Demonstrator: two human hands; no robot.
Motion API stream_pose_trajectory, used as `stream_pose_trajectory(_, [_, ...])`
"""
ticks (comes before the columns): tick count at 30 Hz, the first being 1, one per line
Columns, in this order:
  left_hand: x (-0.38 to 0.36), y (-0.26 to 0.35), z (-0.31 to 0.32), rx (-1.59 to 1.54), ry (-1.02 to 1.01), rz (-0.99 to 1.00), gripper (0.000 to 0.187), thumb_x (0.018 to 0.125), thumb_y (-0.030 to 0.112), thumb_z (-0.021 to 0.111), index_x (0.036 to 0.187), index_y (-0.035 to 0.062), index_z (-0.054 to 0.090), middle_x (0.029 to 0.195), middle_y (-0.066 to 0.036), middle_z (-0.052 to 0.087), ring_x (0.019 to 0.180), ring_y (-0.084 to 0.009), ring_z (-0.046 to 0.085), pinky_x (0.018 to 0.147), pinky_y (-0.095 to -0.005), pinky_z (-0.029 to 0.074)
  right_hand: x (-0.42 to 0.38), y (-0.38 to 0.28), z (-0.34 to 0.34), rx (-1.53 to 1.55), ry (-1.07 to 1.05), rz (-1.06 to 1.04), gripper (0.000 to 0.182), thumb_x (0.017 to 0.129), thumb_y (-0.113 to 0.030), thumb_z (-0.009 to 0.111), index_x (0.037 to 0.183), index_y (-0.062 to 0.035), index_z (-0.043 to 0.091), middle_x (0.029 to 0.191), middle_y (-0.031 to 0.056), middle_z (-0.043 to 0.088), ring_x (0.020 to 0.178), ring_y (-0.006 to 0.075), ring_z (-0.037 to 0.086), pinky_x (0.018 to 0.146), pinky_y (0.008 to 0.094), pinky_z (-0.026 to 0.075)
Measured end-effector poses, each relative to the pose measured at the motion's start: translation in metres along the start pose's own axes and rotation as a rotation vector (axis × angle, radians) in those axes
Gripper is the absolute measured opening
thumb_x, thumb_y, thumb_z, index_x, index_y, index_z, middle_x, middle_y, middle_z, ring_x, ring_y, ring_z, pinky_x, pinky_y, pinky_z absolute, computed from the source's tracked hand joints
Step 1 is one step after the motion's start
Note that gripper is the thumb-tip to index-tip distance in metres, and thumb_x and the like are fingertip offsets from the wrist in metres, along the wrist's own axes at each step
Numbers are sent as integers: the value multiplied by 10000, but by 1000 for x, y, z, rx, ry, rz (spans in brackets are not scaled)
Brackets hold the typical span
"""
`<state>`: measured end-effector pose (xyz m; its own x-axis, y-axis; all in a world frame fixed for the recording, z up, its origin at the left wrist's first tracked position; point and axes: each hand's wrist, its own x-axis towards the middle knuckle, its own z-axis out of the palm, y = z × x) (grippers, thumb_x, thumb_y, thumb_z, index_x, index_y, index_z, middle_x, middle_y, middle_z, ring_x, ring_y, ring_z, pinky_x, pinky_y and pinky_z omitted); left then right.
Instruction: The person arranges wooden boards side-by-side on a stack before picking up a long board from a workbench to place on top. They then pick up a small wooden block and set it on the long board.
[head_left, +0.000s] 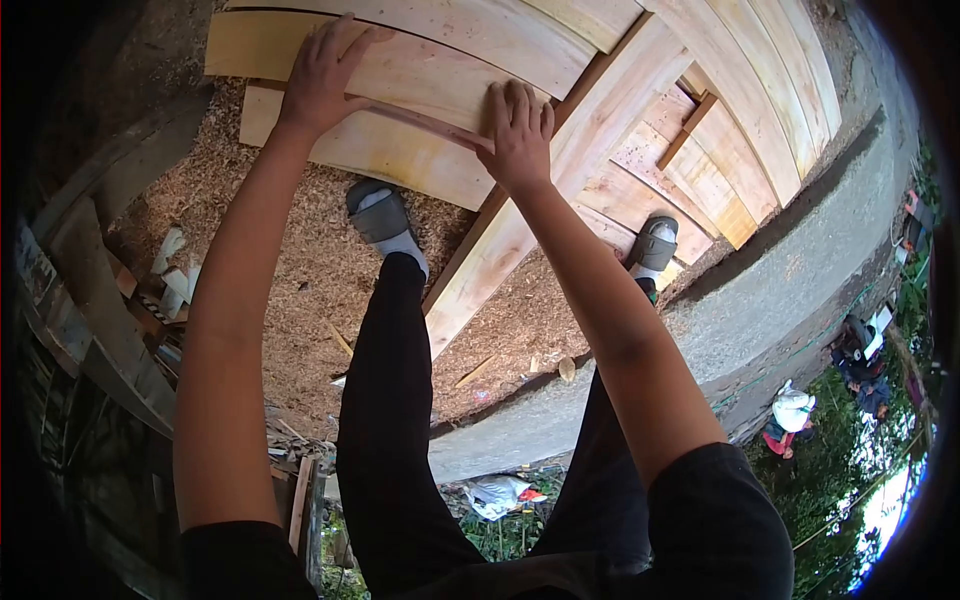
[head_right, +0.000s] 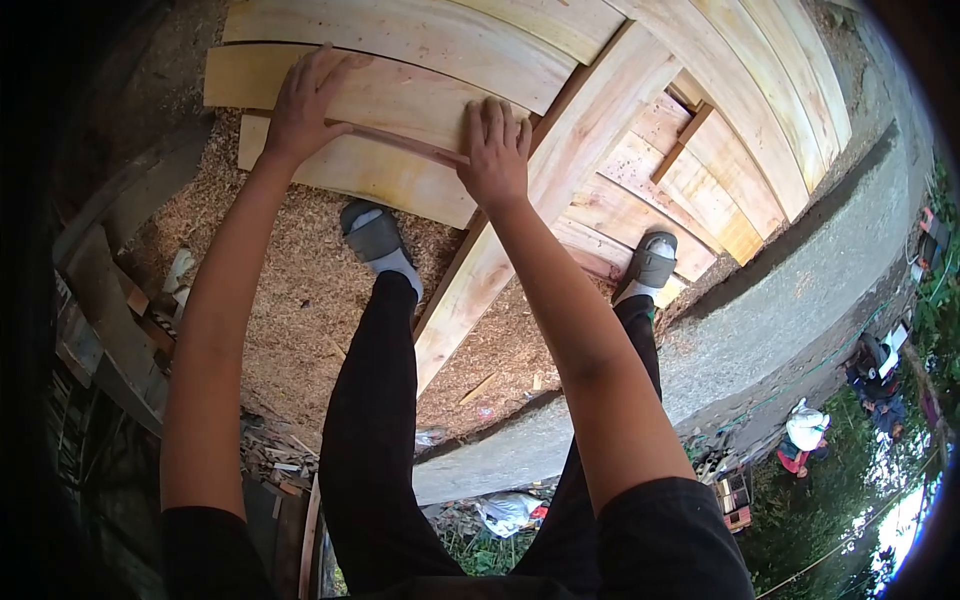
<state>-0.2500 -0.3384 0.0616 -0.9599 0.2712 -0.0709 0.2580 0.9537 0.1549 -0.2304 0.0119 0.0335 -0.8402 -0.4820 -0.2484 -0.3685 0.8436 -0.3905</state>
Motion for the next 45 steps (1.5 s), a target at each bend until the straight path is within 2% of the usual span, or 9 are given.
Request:
stream_pose_trajectory(9, [-8,-7,5,119,-182,-133,1010,789,386,952,1679,293,482,1726,-104,429,1583,-358,408,1304,-587,338,18,8,-3,-2,-26,-19,967,833,-297,855,1665,-113,397,1632,223,444,1549,410,399,1269,650,282])
stream_pose_trajectory(12, [-21,-5,10,-21,4,-100,1007,800,426,953,1673,248,484,1699,-164,437,1566,-392,417,1281,-598,348,-1,-3,14,-134,155,-48,833,833,-294,827,1569,-76,504,1521,214,531,1454,406,479,1230,626,334])
stream_pose_trajectory(14, [-50,-11,20,-118,379,-278,977,845,432,939,1657,149,475,1619,-254,463,1507,-454,450,1251,-603,364,-26,-24,9,2,4,-99,822,816,-313,850,1525,-57,524,1500,213,540,1424,395,499,1214,591,360])
stream_pose_trajectory(16, [-97,-33,43,-113,326,-709,1069,876,657,852,1672,107,398,1586,-322,440,1459,-536,451,1214,-629,375,-46,-39,16,72,-107,-212,846,787,-338,895,1498,-53,534,1487,207,545,1414,380,507,1204,551,378])
stream_pose_trajectory(21, [-163,-91,80,-105,-33,-1249,999,883,633,843,1576,9,485,1505,-307,545,1362,-504,549,1151,-645,422,-61,-70,54,-23,-64,-108,1027,687,-325,947,1535,-2,466,1532,270,486,1380,419,504,1193,564,375])
stream_pose_trajectory(28, [-156,-110,66,-385,79,-1086,689,896,637,761,1180,10,788,1167,-234,750,1197,-462,659,1099,-630,457,-63,-80,75,75,-4,6,1038,641,-211,898,1574,-157,446,1446,239,481,1380,446,472,1156,575,349])
stream_pose_trajectory(31, [-151,-119,53,-70,-17,-993,599,874,620,719,1156,102,831,1138,-202,775,1041,-420,729,973,-538,543,-71,-86,63,112,19,4,1053,609,-199,882,1567,-158,446,1418,231,477,1379,447,460,1153,596,337])
stream_pose_trajectory(36, [-157,-118,19,-410,16,-1001,519,927,483,678,1102,9,797,1017,-205,764,915,-349,726,885,-512,543,-78,-95,21,284,29,-41,855,663,-79,772,1483,-88,534,1375,273,496,1299,484,507,1126,592,377])
stream_pose_trajectory(45, [-142,-97,38,-712,-84,-987,485,967,367,653,1043,-108,714,940,-163,718,852,-265,677,806,-451,529,-67,-30,-16,270,31,-119,957,604,-103,837,1504,-65,514,1345,286,501,1292,500,498,1148,608,396])
